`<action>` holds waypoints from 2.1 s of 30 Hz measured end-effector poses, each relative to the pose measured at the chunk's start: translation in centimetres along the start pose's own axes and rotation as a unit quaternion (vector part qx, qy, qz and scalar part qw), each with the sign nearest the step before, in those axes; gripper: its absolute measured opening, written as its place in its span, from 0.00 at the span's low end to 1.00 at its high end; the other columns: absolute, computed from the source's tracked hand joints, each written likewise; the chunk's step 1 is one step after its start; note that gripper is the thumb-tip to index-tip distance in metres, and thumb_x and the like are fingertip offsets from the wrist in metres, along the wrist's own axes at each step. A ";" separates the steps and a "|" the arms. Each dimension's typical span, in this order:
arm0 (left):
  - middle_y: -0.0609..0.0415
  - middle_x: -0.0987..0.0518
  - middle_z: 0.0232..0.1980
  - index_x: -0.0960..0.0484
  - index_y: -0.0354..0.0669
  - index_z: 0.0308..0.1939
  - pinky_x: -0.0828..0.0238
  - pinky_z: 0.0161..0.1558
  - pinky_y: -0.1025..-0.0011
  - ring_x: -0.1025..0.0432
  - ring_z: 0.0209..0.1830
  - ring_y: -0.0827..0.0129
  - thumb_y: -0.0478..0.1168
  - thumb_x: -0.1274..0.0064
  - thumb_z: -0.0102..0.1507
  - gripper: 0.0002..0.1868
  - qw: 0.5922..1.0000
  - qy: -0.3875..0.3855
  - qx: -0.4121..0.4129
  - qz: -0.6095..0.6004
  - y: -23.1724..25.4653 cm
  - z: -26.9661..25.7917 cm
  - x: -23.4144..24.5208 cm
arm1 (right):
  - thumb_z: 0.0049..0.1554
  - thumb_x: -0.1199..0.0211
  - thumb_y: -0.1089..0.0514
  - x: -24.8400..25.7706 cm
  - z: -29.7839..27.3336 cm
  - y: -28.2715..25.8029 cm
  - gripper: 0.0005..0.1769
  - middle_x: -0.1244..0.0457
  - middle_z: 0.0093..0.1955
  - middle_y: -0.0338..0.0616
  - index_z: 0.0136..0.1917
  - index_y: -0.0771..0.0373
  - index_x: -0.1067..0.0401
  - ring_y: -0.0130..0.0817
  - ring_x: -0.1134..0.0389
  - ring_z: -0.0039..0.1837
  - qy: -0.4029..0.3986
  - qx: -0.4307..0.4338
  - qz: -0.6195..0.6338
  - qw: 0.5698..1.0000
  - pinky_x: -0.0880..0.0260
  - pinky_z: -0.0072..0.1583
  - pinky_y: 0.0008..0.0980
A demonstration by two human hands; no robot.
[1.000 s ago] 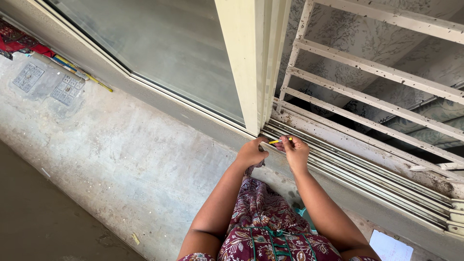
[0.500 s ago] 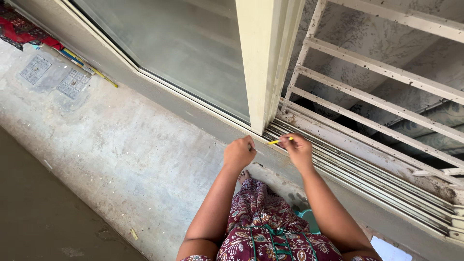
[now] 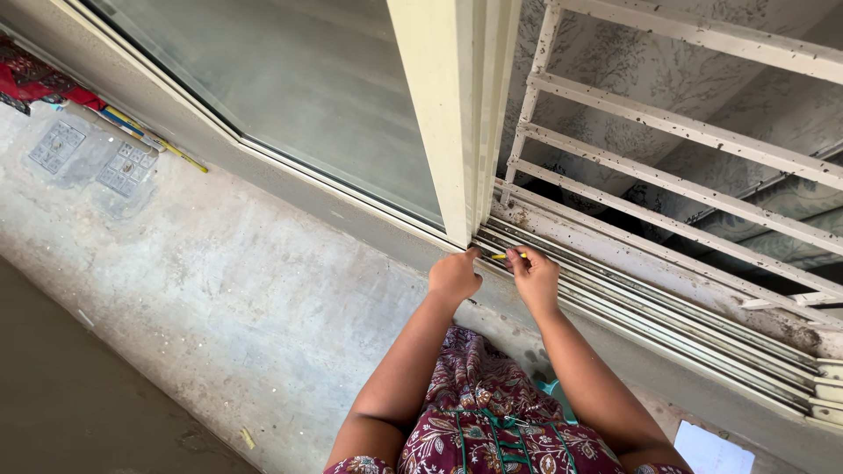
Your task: The person cleans the lower section of a white window frame and security bars using a cloth and a small yellow tool. They wipe the horizontal bars and the bottom track, then use the tool to scrape debris from the track.
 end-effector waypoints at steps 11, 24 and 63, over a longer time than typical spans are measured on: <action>0.46 0.15 0.40 0.18 0.57 0.56 0.24 0.48 0.54 0.21 0.45 0.49 0.43 0.44 0.51 0.26 0.998 -0.026 -0.016 -0.047 -0.5 0.8 -0.3 | 0.62 0.35 0.52 -0.3 0.2 0.7 0.12 0.27 0.37 0.43 0.49 0.64 0.20 0.29 0.24 0.39 -0.024 -0.028 -0.042 0.998 0.26 0.41 0.28; 0.46 0.14 0.38 0.16 0.57 0.56 0.23 0.48 0.58 0.19 0.43 0.52 0.44 0.42 0.50 0.28 0.990 -0.041 -0.018 -0.137 -1.9 1.4 -0.9 | 0.63 0.38 0.59 -2.1 1.0 4.1 0.12 0.29 0.42 0.49 0.50 0.72 0.24 0.33 0.25 0.42 -0.019 -0.108 0.236 0.966 0.20 0.46 0.32; 0.43 0.16 0.44 0.19 0.54 0.56 0.24 0.50 0.53 0.21 0.47 0.48 0.42 0.42 0.52 0.25 0.999 -0.025 -0.018 0.010 -0.6 1.2 0.1 | 0.61 0.33 0.56 -0.4 0.5 -0.5 0.09 0.27 0.35 0.44 0.49 0.63 0.20 0.29 0.25 0.36 -0.058 0.003 -0.065 0.996 0.27 0.39 0.29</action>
Point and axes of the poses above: each hand's wrist, its own z-axis towards the middle knuckle, its own x-axis out of the back of the hand, y = z × x, the point moved 3 cm from there along z, towards the middle knuckle
